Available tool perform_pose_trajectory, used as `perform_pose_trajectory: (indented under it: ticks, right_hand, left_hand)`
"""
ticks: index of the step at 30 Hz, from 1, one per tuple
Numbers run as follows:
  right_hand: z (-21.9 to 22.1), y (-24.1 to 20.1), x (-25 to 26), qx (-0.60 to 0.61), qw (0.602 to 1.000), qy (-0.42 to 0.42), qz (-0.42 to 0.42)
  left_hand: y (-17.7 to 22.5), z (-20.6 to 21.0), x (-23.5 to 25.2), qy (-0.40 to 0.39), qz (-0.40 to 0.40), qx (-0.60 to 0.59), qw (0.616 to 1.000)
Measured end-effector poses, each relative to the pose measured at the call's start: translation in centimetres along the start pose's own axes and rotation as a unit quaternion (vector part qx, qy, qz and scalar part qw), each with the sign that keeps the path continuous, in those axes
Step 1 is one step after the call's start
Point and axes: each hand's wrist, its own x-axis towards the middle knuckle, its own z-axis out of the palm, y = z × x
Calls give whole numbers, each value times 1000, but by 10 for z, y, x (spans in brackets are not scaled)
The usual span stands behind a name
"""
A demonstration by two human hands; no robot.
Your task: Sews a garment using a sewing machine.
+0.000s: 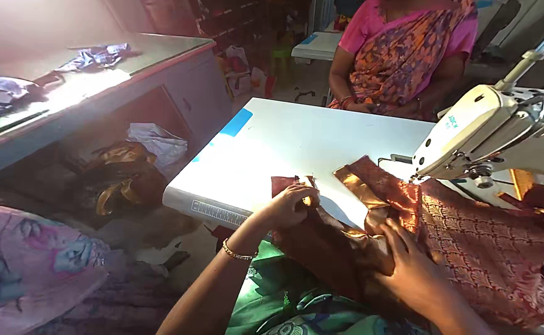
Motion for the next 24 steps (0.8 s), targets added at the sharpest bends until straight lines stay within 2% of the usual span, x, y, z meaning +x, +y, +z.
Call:
perform_pose_trajectory:
  ticks: [4,5,7,9,11,15,17,20,22,24]
  right_hand:
    - [-27,11,-9,-32,995,-67,65]
    - [-31,9,-12,-26,997,-44,59]
    - [-32,-4,-12,2,998,60,-2]
    - [-27,-25,-1,38,982,155,-103]
    - [-15,-46,16,100,962,175,-182]
    - [19,-72,51,134,951,179,-212]
    - [31,-74,63,122,950,203,-202]
    - [32,-68,69,158,953,217,-143]
    - [29,-59,69,209,957,181,-92]
    - [24,-52,69,260,958,117,-32]
  left_hand:
    - [-2,-11,-1,-39,9,-34,999]
    - [-2,-13,0,-39,18,-36,998]
    - [-1,-15,2,-46,26,-29,998]
    - [3,-14,4,-41,30,-6,999]
    - [2,-10,6,-35,49,3,998]
    - [7,-10,11,-34,39,5,999]
    - [10,-11,13,-32,18,5,999]
    - [6,-16,15,-32,3,11,999]
    - [-2,-22,19,-39,-6,8,999]
    - [-33,-23,29,-51,15,7,999]
